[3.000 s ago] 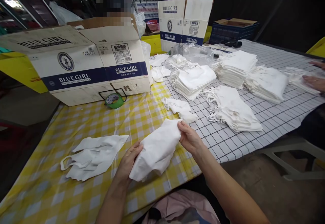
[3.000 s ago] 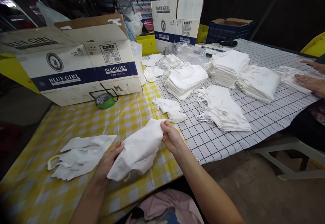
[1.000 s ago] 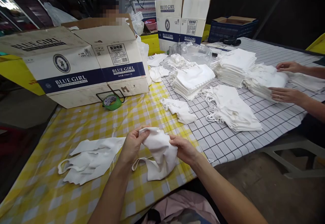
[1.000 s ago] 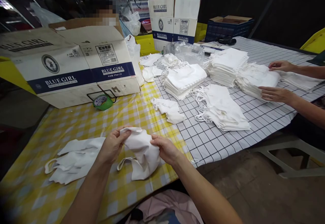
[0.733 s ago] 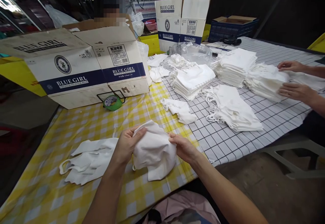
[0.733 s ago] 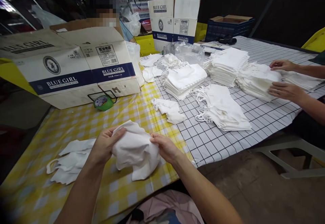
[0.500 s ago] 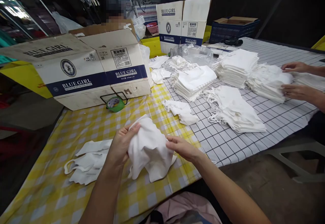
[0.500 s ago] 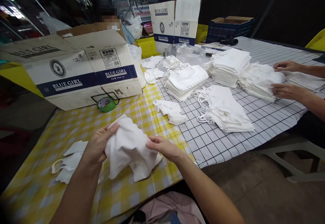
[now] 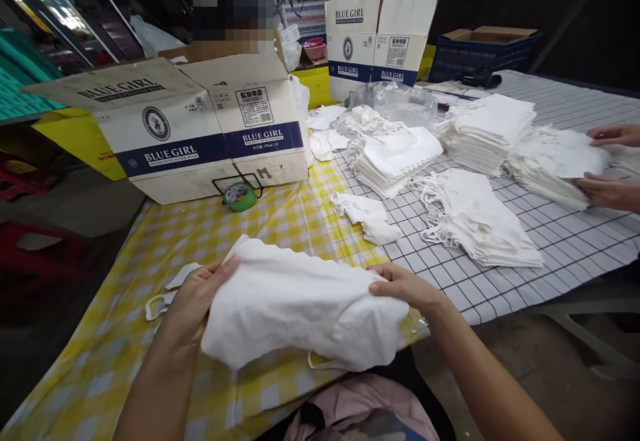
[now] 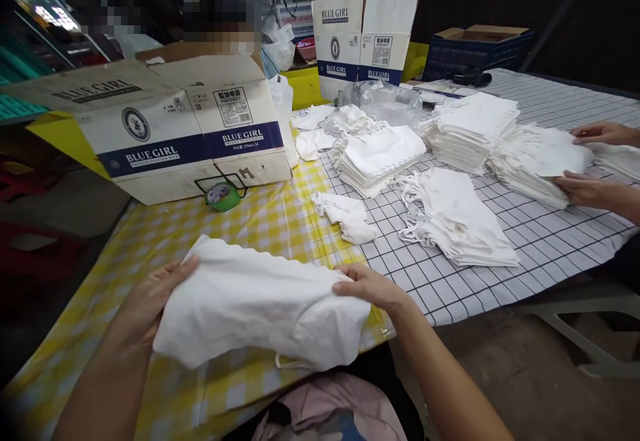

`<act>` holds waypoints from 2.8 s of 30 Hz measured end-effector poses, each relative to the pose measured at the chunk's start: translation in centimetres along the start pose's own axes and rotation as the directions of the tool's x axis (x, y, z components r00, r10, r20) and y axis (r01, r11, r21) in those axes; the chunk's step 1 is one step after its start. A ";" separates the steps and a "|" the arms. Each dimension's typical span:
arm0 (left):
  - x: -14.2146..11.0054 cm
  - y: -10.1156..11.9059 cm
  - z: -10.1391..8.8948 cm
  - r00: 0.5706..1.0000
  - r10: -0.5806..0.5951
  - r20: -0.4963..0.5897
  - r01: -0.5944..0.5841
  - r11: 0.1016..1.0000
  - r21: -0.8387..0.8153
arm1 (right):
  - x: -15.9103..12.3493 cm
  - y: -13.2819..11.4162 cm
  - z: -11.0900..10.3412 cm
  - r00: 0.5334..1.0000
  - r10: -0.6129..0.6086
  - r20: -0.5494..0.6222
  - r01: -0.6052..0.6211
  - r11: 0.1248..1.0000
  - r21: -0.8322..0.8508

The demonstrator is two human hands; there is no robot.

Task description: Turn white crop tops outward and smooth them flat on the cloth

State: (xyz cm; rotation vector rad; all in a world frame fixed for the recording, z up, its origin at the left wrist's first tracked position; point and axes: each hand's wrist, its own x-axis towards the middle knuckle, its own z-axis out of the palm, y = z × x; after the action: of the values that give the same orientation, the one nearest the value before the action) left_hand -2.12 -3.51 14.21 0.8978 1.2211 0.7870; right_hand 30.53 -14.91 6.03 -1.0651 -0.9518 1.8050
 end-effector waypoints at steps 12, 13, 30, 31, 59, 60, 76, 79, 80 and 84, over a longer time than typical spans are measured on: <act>11.7 -8.9 -0.4 0.979 0.158 -0.132 -0.076 0.872 0.484 | 4.4 4.6 -5.0 0.870 -0.110 -0.480 -0.083 0.928 -0.363; 12.1 -8.9 -0.6 0.977 0.170 -0.131 -0.082 0.859 0.506 | 4.3 4.5 -5.0 0.867 -0.111 -0.486 -0.092 0.923 -0.374; 10.8 1.3 -0.7 0.838 0.543 0.049 -0.536 0.803 0.259 | 0.8 -5.9 -0.7 0.727 -0.575 -0.376 0.289 0.752 -0.593; 10.0 2.4 -1.0 0.793 0.607 0.053 -0.600 0.764 0.237 | 0.5 -6.7 -0.4 0.687 -0.631 -0.360 0.331 0.713 -0.619; 2.6 -14.3 0.2 0.800 0.374 0.469 -0.527 0.065 0.847 | 12.7 0.8 3.8 0.938 -0.275 -0.211 -0.032 0.536 -0.843; 3.0 -15.1 0.7 0.798 0.377 0.471 -0.524 0.046 0.851 | 14.8 0.7 4.8 0.934 -0.279 -0.223 -0.049 0.518 -0.854; 3.9 -17.7 1.8 0.749 0.441 0.495 -0.540 -0.027 0.841 | 19.9 -5.1 2.8 0.936 -0.279 -0.215 -0.115 0.337 -0.934; 3.4 -17.7 4.3 0.703 0.418 0.575 -0.620 -0.035 0.784 | 17.5 -4.4 -0.1 0.906 -0.255 -0.338 -0.257 0.303 -0.918; 3.3 -17.8 5.2 0.683 0.407 0.606 -0.651 -0.037 0.758 | 16.9 -3.7 -0.6 0.902 -0.238 -0.360 -0.286 0.296 -0.912; 3.2 -18.1 6.9 0.656 0.364 0.661 -0.716 0.023 0.698 | 15.5 -1.1 -1.2 0.882 -0.252 -0.399 -0.317 0.309 -0.897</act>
State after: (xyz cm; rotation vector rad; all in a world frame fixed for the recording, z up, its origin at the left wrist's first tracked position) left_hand 5.81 -9.78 -2.68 2.6070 0.9260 0.3482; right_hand 27.04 -0.26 1.95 -2.1546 -1.7432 0.6844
